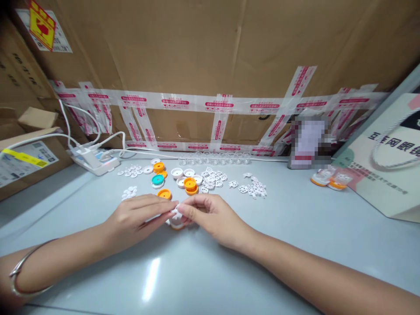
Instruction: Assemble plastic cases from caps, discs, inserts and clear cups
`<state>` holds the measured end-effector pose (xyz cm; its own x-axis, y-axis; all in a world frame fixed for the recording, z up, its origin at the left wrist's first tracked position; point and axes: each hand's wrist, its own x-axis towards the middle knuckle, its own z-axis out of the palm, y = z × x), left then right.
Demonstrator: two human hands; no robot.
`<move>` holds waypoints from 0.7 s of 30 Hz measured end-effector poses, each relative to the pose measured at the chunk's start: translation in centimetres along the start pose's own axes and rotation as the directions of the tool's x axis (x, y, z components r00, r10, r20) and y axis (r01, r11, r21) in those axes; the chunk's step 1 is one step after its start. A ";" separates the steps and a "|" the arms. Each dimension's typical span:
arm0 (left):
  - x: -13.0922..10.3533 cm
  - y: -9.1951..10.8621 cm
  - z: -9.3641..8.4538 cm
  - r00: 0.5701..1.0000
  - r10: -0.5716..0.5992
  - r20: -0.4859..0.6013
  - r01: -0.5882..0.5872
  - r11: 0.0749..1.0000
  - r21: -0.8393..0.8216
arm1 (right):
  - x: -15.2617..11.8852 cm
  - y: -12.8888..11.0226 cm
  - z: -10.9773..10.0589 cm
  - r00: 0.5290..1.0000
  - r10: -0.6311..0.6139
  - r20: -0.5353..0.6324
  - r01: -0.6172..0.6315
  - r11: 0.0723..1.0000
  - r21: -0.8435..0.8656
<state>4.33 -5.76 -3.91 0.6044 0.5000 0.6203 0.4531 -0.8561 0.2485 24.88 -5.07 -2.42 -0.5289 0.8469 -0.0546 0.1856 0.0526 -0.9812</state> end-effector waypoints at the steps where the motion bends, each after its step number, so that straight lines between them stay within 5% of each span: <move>1: 0.2 0.1 -0.1 0.996 -0.095 0.003 0.095 0.993 -0.070 | 0.2 0.0 -0.8 0.999 -0.041 -0.030 0.038 0.994 -0.104; 3: 0.6 0.3 -0.3 0.942 -0.333 0.041 0.333 0.916 -0.223 | 0.6 0.2 -2.9 0.976 -0.141 -0.167 0.075 0.933 -0.352; 5: 1.0 0.3 -0.5 0.837 -0.537 0.109 0.535 0.761 -0.367 | 1.2 0.6 -5.6 0.934 -0.234 -0.272 0.035 0.814 -0.580; 8: 1.3 0.0 -0.7 0.708 -0.671 0.219 0.670 0.540 -0.510 | 2.0 1.4 -8.9 0.955 -0.261 -0.143 0.043 0.594 -0.804; 12: 1.5 -0.2 -0.6 0.642 -0.707 0.297 0.724 0.431 -0.539 | 2.5 2.6 -10.1 0.971 -0.236 -0.046 0.078 0.490 -0.868; 17: 1.6 -0.2 -0.6 0.625 -0.707 0.332 0.734 0.387 -0.559 | 2.7 2.8 -9.8 0.967 -0.249 -0.058 0.077 0.502 -0.861; 21: 1.6 -0.4 -0.5 0.607 -0.703 0.370 0.733 0.315 -0.603 | 2.0 1.0 -9.0 0.975 -0.105 -0.198 -0.045 0.775 -0.630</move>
<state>4.73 -4.71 -2.64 0.2906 0.9540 -0.0733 0.1905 0.0174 0.9815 31.48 1.40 -1.89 -0.3705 0.9249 0.0860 0.6899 0.3360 -0.6412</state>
